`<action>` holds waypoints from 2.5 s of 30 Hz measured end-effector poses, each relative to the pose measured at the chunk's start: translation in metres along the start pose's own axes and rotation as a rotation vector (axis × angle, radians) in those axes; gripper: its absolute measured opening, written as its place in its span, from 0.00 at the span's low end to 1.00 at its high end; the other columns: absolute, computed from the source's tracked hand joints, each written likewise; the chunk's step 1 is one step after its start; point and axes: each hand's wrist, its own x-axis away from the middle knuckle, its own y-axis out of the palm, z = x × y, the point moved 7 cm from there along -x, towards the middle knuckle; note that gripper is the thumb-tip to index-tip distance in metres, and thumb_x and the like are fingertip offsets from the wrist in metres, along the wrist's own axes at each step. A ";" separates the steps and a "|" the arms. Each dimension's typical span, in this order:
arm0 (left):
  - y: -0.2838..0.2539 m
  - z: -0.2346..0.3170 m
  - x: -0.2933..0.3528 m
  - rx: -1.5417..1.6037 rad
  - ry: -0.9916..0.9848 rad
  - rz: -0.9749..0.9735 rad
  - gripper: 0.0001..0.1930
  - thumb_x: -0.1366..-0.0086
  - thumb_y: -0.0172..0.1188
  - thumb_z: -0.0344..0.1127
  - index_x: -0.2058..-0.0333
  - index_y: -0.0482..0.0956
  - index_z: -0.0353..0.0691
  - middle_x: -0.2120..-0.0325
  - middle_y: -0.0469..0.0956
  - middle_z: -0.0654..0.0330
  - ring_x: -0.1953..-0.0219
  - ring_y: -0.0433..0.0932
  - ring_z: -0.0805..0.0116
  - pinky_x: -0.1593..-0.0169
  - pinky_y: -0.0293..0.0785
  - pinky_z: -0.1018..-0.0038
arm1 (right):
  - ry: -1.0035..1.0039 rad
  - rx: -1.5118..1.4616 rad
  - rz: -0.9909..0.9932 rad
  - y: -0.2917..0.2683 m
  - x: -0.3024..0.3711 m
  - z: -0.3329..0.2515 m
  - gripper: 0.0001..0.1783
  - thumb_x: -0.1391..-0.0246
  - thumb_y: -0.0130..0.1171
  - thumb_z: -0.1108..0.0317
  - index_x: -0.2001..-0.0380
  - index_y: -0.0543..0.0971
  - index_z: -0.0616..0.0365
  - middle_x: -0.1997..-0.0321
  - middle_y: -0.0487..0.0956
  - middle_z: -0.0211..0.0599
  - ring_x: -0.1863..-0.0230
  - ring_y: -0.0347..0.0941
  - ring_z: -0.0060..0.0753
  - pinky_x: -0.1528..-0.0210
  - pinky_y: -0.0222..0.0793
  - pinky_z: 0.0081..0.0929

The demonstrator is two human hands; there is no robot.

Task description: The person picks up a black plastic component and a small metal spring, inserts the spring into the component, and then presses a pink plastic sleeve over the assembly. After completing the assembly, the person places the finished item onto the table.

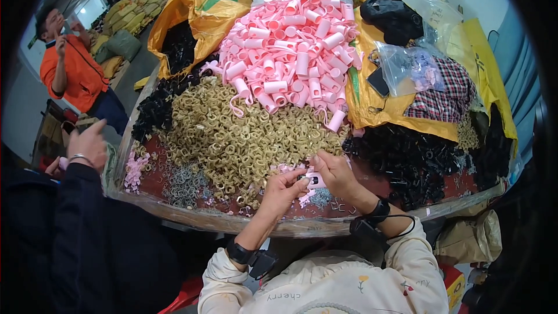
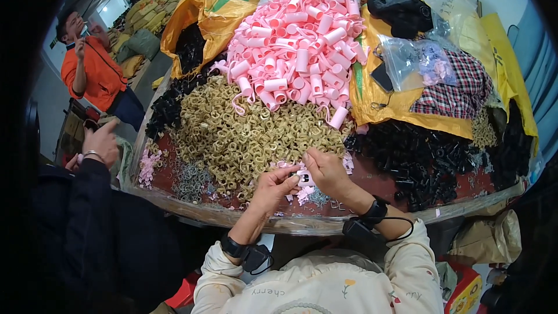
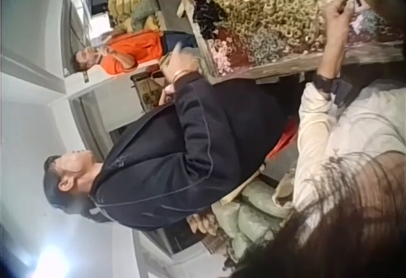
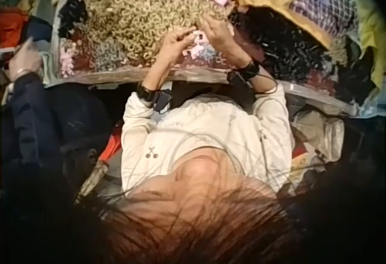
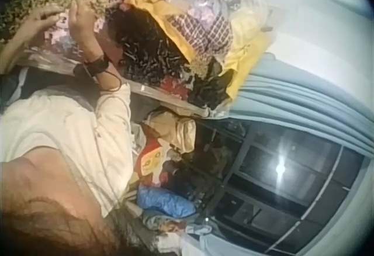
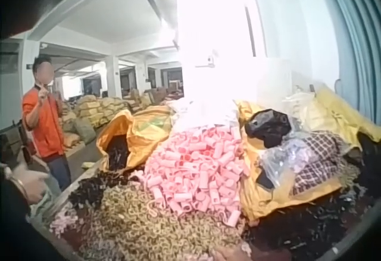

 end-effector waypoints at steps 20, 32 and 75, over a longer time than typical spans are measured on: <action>0.063 -0.027 -0.022 -0.043 -0.013 -0.150 0.28 0.50 0.59 0.27 0.49 0.58 0.38 0.69 0.73 0.60 0.68 0.73 0.74 0.68 0.70 0.83 | 0.088 0.126 0.358 -0.150 0.190 0.027 0.15 0.66 0.57 0.70 0.69 0.71 0.62 0.71 0.70 0.38 0.71 0.67 0.32 0.66 0.63 0.23; 0.241 -0.046 -0.034 -0.052 0.106 -0.537 0.17 0.46 0.57 0.32 0.57 0.67 0.34 0.70 0.72 0.64 0.69 0.70 0.77 0.66 0.67 0.82 | 0.609 0.190 0.893 -0.167 0.434 0.034 0.17 0.71 0.54 0.77 0.70 0.71 0.62 0.71 0.71 0.35 0.68 0.67 0.27 0.63 0.63 0.21; 0.098 0.006 -0.125 -1.210 0.459 -0.006 0.06 0.50 0.55 0.28 0.72 0.70 0.36 0.77 0.73 0.56 0.73 0.75 0.63 0.72 0.72 0.69 | -0.107 0.476 0.055 -0.071 0.132 0.066 0.07 0.61 0.56 0.69 0.75 0.72 0.57 0.75 0.69 0.37 0.71 0.66 0.41 0.69 0.61 0.33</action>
